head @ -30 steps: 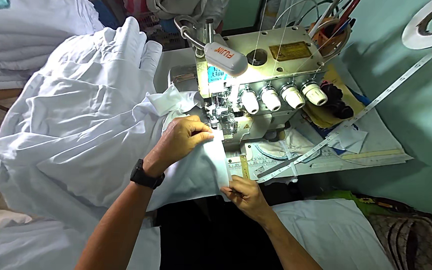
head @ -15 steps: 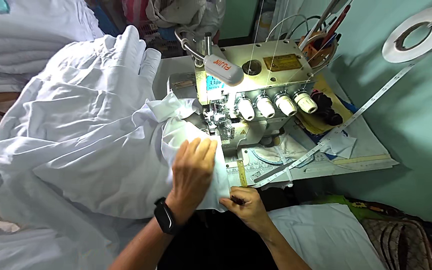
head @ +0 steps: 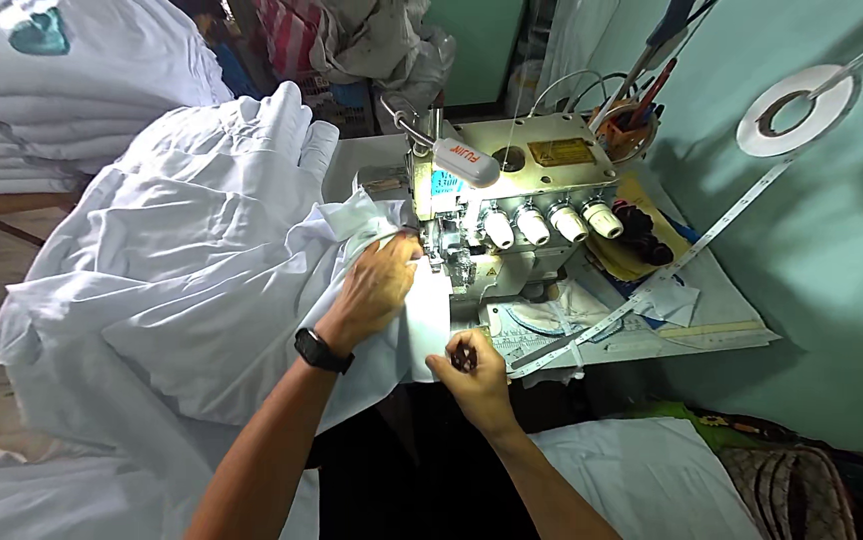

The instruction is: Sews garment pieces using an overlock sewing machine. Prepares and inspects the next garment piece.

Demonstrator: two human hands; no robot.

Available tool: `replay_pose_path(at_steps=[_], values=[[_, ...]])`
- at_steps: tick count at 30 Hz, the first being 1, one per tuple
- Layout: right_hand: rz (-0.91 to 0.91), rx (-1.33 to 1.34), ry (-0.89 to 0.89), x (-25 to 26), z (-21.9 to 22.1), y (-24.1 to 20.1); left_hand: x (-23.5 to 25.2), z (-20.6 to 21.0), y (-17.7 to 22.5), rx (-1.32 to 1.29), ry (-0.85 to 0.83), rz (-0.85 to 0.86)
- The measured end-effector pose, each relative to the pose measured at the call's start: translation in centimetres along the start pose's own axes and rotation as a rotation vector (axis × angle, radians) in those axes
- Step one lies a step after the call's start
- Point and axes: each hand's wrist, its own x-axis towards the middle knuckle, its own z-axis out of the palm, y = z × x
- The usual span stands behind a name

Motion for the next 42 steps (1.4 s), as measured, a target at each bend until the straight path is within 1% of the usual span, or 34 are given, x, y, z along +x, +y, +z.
replay_pose_path(at_steps=[2,3,5,7,8,9,10,11,12,13,15,16,17,18,19,21,22,23,24,25,26,28,29,31,33,35,36,37,40,41,42], values=[[0.069,0.072,0.034,0.4,0.4,-0.7,0.5,-0.5,-1.2,-0.079,0.035,-0.029],[0.073,0.117,0.041,0.5,0.5,-1.2,0.1,-0.5,-1.1,-0.09,0.079,-0.039],[0.029,0.183,0.033,0.7,0.5,-2.5,-2.0,0.2,0.7,-0.097,0.183,-0.014],[-0.01,0.241,0.038,1.2,0.4,-3.7,-5.5,2.2,2.9,-0.103,0.264,0.055],[-0.006,0.277,0.048,1.5,0.2,-4.3,-7.7,3.3,3.2,-0.043,0.278,0.05],[0.007,0.321,0.046,1.9,-0.1,-4.7,-10.1,4.0,2.6,0.079,0.289,0.014],[0.03,0.36,0.038,2.1,-0.4,-4.9,-12.7,3.8,1.1,0.219,0.286,-0.052],[0.051,0.371,0.025,2.0,-0.7,-4.8,-15.3,2.4,-0.7,0.333,0.284,-0.138],[0.07,0.348,0.007,1.9,-0.7,-4.4,-17.7,-0.2,-2.4,0.445,0.276,-0.224],[0.094,0.308,-0.008,1.6,-0.5,-3.8,-19.8,-3.5,-3.6,0.548,0.28,-0.298],[0.171,0.255,-0.006,0.8,0.5,-2.0,-23.4,-10.3,-4.6,0.726,0.311,-0.408],[0.199,0.249,0.011,0.8,1.2,-1.1,-24.8,-12.5,-5.3,0.788,0.357,-0.423],[0.201,0.24,0.04,0.9,2.0,-0.2,-25.9,-13.8,-6.4,0.811,0.406,-0.393],[0.19,0.229,0.07,1.1,2.7,0.5,-26.3,-14.4,-7.3,0.791,0.413,-0.365],[0.18,0.217,0.095,1.1,3.2,1.1,-26.0,-14.4,-7.6,0.72,0.337,-0.363],[0.184,0.175,0.096,-0.1,3.5,2.0,-25.2,-13.5,-8.5,0.489,0.051,-0.4],[0.186,0.134,0.05,-1.4,3.2,2.4,-25.2,-12.8,-9.2,0.35,-0.04,-0.46],[0.189,0.081,-0.027,-3.1,2.6,3.0,-25.1,-12.1,-9.2,0.288,-0.06,-0.493],[0.205,0.019,-0.098,-5.0,1.9,4.0,-24.9,-11.5,-8.4,0.305,-0.038,-0.486],[0.243,-0.052,-0.134,-6.7,1.0,5.2,-24.4,-11.0,-6.7,0.317,0.015,-0.47],[0.3,-0.119,-0.128,-8.0,0.1,6.4,-23.7,-10.2,-4.7,0.311,0.08,-0.446],[0.422,-0.2,-0.005,-8.9,-1.4,8.4,-22.3,-7.5,-1.2,0.23,0.192,-0.367],[0.449,-0.207,0.076,-8.8,-1.7,9.3,-21.7,-5.8,0.0,0.153,0.219,-0.309],[0.447,-0.152,0.198,-8.0,-1.4,10.5,-20.6,-2.4,1.7,-0.033,0.189,-0.219],[0.428,0.008,0.259,-7.3,-0.2,10.7,-19.8,0.3,2.4,-0.15,0.143,-0.153],[0.458,0.152,0.288,-7.2,1.0,10.4,-19.4,1.8,2.8,-0.214,0.125,-0.101],[0.482,0.165,0.251,-7.6,1.5,10.0,-19.3,2.1,2.9,-0.236,0.125,-0.094],[0.507,0.144,0.158,-8.3,1.8,9.6,-19.4,2.3,2.9,-0.263,0.125,-0.103],[0.613,0.088,-0.228,-11.0,2.7,8.2,-20.2,3.2,3.1,-0.39,0.069,-0.155],[0.65,0.091,-0.321,-11.5,2.9,7.9,-20.4,3.6,3.1,-0.421,0.036,-0.166],[0.666,0.092,-0.339,-12.0,3.1,7.7,-20.6,3.9,3.2,-0.438,0.009,-0.177]])
